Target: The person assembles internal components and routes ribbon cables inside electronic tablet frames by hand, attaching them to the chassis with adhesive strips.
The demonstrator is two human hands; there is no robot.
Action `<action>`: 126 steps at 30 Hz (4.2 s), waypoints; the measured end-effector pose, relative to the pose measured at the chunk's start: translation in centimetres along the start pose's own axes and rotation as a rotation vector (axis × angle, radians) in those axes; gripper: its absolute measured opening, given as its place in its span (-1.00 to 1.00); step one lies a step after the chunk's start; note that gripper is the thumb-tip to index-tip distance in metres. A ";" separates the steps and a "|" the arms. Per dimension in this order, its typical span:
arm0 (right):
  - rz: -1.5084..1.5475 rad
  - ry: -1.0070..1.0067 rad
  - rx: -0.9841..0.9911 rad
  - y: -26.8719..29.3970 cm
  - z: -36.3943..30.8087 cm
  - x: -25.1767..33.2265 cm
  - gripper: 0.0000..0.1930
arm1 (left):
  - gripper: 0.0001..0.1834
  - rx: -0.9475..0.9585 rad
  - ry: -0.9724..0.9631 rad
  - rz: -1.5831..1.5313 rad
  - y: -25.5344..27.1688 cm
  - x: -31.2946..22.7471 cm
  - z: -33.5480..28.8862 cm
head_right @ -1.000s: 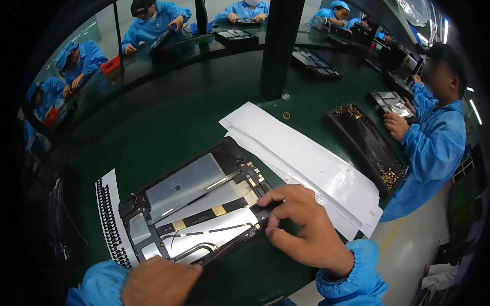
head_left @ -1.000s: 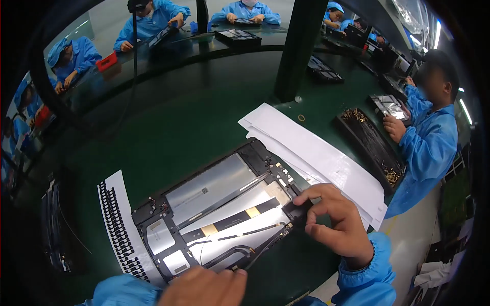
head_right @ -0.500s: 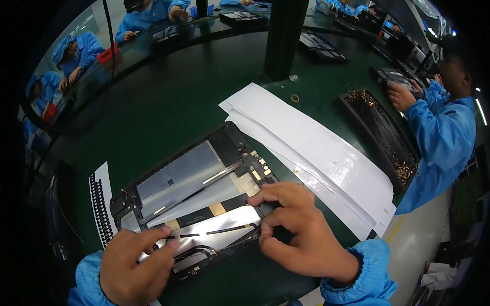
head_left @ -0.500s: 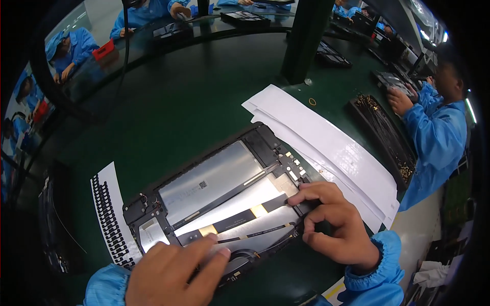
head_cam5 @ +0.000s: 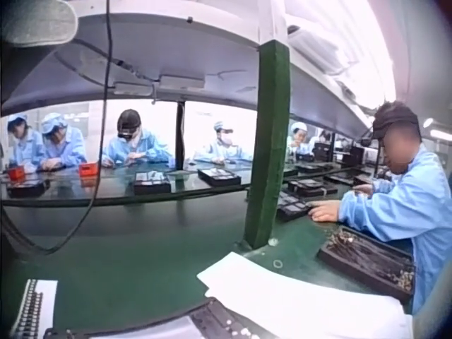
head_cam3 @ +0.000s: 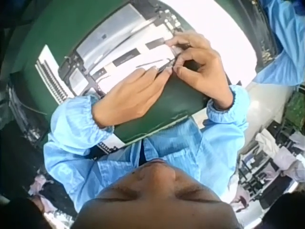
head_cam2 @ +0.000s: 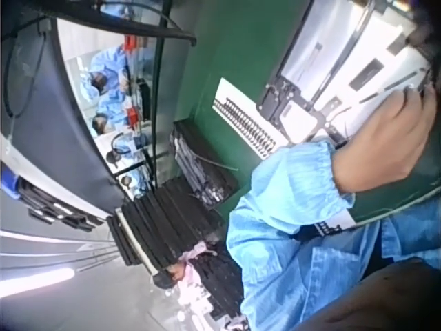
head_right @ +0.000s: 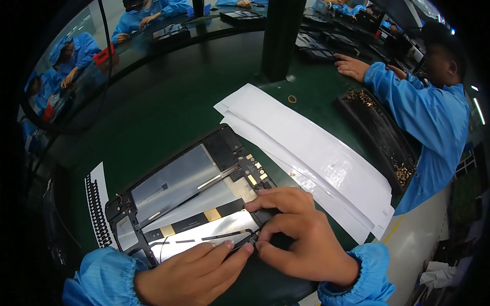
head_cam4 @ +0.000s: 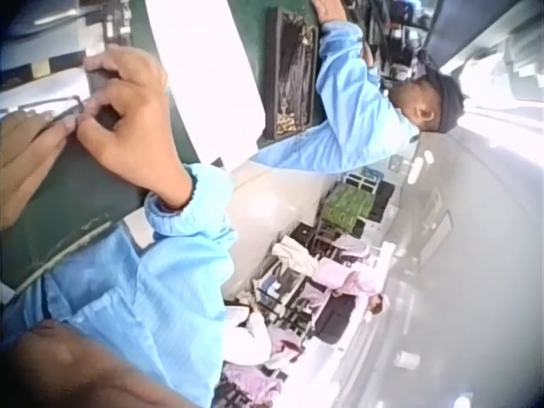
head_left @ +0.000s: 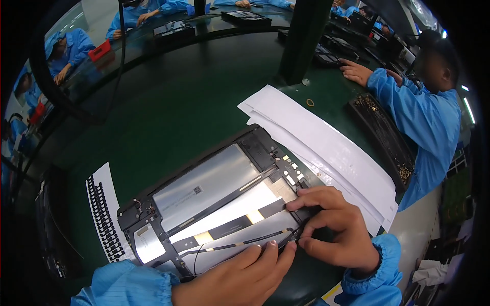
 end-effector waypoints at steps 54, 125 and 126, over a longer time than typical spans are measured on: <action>-0.276 0.189 -0.155 -7.1 -7.2 4.7 -0.84 | -0.58 -0.030 0.503 0.131 8.8 9.2 -7.9; 0.669 0.321 -0.267 -7.2 -3.8 5.1 -0.35 | -0.13 -0.752 0.440 -0.279 6.8 1.2 -10.5; 0.860 0.208 -0.210 -7.3 -3.3 4.8 -0.40 | -0.14 -0.788 0.458 -0.294 7.0 1.3 -10.4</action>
Point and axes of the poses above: each hand's wrist, its own z-axis towards the middle knuckle, its own y-axis out of the back of the hand, x = y × z, the point moved 6 cm from there along z, towards the middle knuckle, and after that the axes turned 13 degrees about -y, right-handed, at the moved point
